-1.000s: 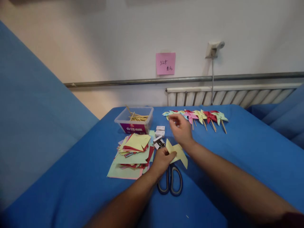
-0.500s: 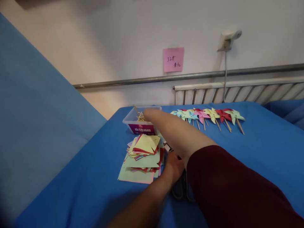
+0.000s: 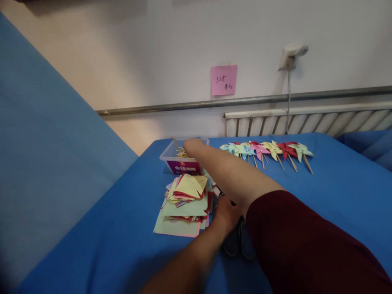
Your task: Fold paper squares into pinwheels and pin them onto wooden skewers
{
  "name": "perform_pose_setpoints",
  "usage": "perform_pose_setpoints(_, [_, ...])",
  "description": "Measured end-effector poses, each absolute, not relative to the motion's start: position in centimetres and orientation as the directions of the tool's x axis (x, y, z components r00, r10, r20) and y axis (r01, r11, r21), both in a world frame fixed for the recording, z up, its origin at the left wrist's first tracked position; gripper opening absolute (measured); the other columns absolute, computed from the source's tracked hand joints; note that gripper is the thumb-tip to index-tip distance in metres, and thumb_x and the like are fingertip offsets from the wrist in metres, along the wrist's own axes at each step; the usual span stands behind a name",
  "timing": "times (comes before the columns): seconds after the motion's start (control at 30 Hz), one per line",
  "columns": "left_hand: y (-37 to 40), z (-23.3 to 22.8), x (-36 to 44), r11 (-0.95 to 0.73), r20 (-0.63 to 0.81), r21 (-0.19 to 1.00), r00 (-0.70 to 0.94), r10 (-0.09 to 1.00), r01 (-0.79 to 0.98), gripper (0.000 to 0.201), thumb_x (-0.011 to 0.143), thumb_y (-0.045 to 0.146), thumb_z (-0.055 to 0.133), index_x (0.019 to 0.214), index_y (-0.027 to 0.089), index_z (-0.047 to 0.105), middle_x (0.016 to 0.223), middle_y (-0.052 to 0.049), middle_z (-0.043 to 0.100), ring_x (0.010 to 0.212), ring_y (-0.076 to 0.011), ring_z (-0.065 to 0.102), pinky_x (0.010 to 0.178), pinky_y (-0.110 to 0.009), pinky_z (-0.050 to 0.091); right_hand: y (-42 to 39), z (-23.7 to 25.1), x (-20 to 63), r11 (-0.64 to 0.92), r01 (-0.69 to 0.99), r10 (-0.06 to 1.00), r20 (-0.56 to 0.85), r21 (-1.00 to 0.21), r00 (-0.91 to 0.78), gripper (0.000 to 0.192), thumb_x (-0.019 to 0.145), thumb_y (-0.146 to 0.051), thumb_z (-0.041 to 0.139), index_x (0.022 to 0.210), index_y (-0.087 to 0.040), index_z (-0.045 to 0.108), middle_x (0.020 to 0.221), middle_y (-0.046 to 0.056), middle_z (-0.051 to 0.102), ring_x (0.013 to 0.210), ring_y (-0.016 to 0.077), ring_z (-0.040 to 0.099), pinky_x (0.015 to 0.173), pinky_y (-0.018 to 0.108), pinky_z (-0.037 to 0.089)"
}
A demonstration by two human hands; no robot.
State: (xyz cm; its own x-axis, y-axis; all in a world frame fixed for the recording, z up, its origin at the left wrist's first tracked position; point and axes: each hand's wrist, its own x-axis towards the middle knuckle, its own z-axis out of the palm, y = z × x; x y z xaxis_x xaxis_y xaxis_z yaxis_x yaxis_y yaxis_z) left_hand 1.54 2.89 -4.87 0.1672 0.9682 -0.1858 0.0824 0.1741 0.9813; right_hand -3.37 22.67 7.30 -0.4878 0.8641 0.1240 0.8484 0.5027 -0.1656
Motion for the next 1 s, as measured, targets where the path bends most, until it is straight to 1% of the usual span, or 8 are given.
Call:
perform_pose_setpoints(0.1, [2.9,-5.2,1.6,0.148,-0.155,0.988,0.158,0.975,0.052,0.011,0.064,0.027,0.068,0.063,0.017,0.065,0.066,-0.003,0.066,0.061,-0.0166,0.054,0.053,-0.026,0.038,22.0,8.9,-2.6,0.5,0.846,0.862,0.198,-0.186,-0.466,0.026,0.088,-0.029,0.055,0.098,-0.012,0.072,0.108,0.018,0.07,0.101,0.0283,0.065,0.085,0.033,0.047])
perform_pose_setpoints(0.23, [3.0,-5.3,1.4,0.166,-0.153,0.985,0.211,0.966,-0.049,0.016,0.066,0.026,0.067,0.078,0.016,0.07,0.078,-0.006,0.072,0.064,-0.018,0.059,0.059,-0.028,0.045,19.3,11.0,0.7,0.492,0.826,0.847,0.373,-0.277,-0.38,0.039,0.1,-0.035,0.033,0.126,-0.016,0.056,0.103,0.01,0.07,0.097,0.0198,0.065,0.084,0.029,0.044])
perform_pose_setpoints(0.3, [3.2,-5.1,1.3,0.164,-0.151,0.985,0.201,0.968,-0.049,0.019,0.066,0.026,0.068,0.082,0.016,0.071,0.081,-0.007,0.073,0.068,-0.0196,0.062,0.062,-0.029,0.047,16.3,11.1,3.7,0.526,0.652,0.813,0.547,-0.547,-0.197,0.042,0.099,-0.04,0.034,0.128,-0.016,0.053,0.079,0.003,0.068,0.079,0.016,0.065,0.075,0.026,0.045])
perform_pose_setpoints(0.37, [3.4,-4.8,1.1,0.149,-0.142,0.988,0.161,0.977,-0.036,0.018,0.066,0.026,0.069,0.079,0.014,0.072,0.08,-0.007,0.073,0.068,-0.0196,0.062,0.062,-0.029,0.047,12.3,10.3,7.0,0.536,0.458,0.797,0.604,-0.71,0.004,0.043,0.097,-0.045,0.034,0.121,-0.017,0.057,0.064,-0.001,0.06,0.064,0.0141,0.061,0.064,0.025,0.044])
perform_pose_setpoints(0.47, [3.6,-4.1,1.0,0.155,-0.147,0.987,0.135,0.98,-0.052,0.021,0.066,0.026,0.069,0.083,0.013,0.072,0.079,-0.006,0.072,0.065,-0.0176,0.062,0.062,-0.028,0.047,6.2,7.5,11.5,0.464,0.256,0.837,0.514,-0.848,0.186,0.035,0.093,-0.047,0.043,0.106,-0.02,0.06,0.055,-0.004,0.052,0.052,0.0125,0.051,0.054,0.024,0.04])
perform_pose_setpoints(0.63, [3.5,-2.8,1.0,0.147,-0.144,0.987,0.056,0.988,-0.058,0.024,0.067,0.029,0.069,0.083,0.012,0.072,0.074,-0.005,0.071,0.06,-0.0157,0.06,0.056,-0.026,0.045,1.0,1.2,14.4,0.228,0.153,0.93,0.262,-0.961,0.259,0.028,0.085,-0.045,0.054,0.075,-0.019,0.06,0.062,-0.001,0.057,0.058,0.0131,0.052,0.056,0.025,0.04])
perform_pose_setpoints(0.8, [3.8,-2.7,0.7,0.138,-0.137,0.99,0.004,0.99,-0.04,0.03,0.065,0.034,0.071,0.085,0.011,0.071,0.072,-0.004,0.069,0.053,-0.0125,0.055,0.05,-0.024,0.042,1.0,-3.0,13.8,0.122,0.044,0.987,0.126,-0.991,0.103,0.028,0.081,-0.042,0.059,0.097,-0.019,0.06,0.061,-0.003,0.059,0.053,0.012,0.051,0.052,0.024,0.037])
perform_pose_setpoints(1.0, [4.4,-3.3,0.7,0.115,-0.121,0.985,-0.044,0.992,-0.129,0.029,0.063,0.033,0.073,0.081,0.01,0.069,0.072,-0.005,0.069,0.055,-0.0126,0.056,0.053,-0.024,0.042,1.1,-4.0,13.8,0.094,0.098,0.995,0.095,-0.991,-0.002,0.019,0.086,-0.038,0.052,0.084,-0.02,0.056,0.06,-0.004,0.058,0.053,0.011,0.051,0.052,0.023,0.037])
